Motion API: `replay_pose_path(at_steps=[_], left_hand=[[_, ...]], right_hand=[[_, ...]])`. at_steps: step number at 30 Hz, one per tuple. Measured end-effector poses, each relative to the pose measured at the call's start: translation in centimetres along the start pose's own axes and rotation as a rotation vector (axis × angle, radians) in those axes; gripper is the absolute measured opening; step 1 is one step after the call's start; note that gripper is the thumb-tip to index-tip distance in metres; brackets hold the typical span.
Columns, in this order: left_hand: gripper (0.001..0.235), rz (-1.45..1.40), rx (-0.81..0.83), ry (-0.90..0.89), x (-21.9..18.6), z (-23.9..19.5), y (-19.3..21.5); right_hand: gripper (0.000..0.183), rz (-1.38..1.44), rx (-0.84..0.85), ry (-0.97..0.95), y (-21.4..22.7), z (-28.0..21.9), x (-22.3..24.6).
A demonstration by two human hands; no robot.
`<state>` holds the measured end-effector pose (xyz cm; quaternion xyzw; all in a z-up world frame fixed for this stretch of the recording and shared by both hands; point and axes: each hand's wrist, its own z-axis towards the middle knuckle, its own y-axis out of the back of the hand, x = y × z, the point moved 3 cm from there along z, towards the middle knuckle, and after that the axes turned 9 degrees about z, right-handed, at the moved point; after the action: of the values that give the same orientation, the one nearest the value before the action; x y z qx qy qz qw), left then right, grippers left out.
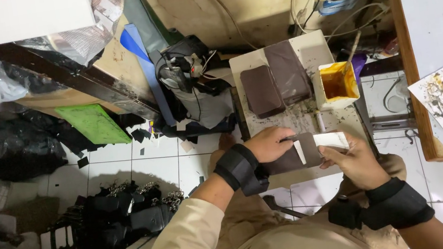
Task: The person sits at a small work table assembling brown leather pieces. They hold a leather component, place a white strip against it, dip an applicator into a yellow glue container, and spread glue along the edge of the leather piece, repeating the process on successive components and setting finished pieces aside.
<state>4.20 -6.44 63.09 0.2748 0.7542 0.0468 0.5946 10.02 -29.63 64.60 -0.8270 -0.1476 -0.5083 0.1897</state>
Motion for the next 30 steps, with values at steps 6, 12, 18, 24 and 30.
replay_pose_path(at_steps=[6, 12, 18, 24, 30], left_hand=[[0.033, 0.015, -0.017, -0.02, -2.0, -0.8, 0.4], [0.049, 0.084, 0.062, 0.063, -3.0, -1.1, 0.3], [0.054, 0.087, 0.076, 0.092, -1.9, -0.5, -0.2], [0.056, 0.178, 0.119, 0.11, 0.5, -0.4, -0.9], [0.048, 0.463, 0.015, 0.074, 0.3, -0.8, -0.3]], right_hand=[[0.022, 0.054, -0.025, 0.016, -0.6, 0.2, -0.7], [0.023, -0.081, 0.03, -0.037, 0.2, 0.4, 0.6], [0.026, -0.101, 0.07, -0.097, 2.4, 1.9, -1.5], [0.04, -0.635, 0.076, -0.065, -0.8, 0.4, 5.5], [0.029, -1.357, 0.112, 0.695, 0.6, 3.7, 0.3]])
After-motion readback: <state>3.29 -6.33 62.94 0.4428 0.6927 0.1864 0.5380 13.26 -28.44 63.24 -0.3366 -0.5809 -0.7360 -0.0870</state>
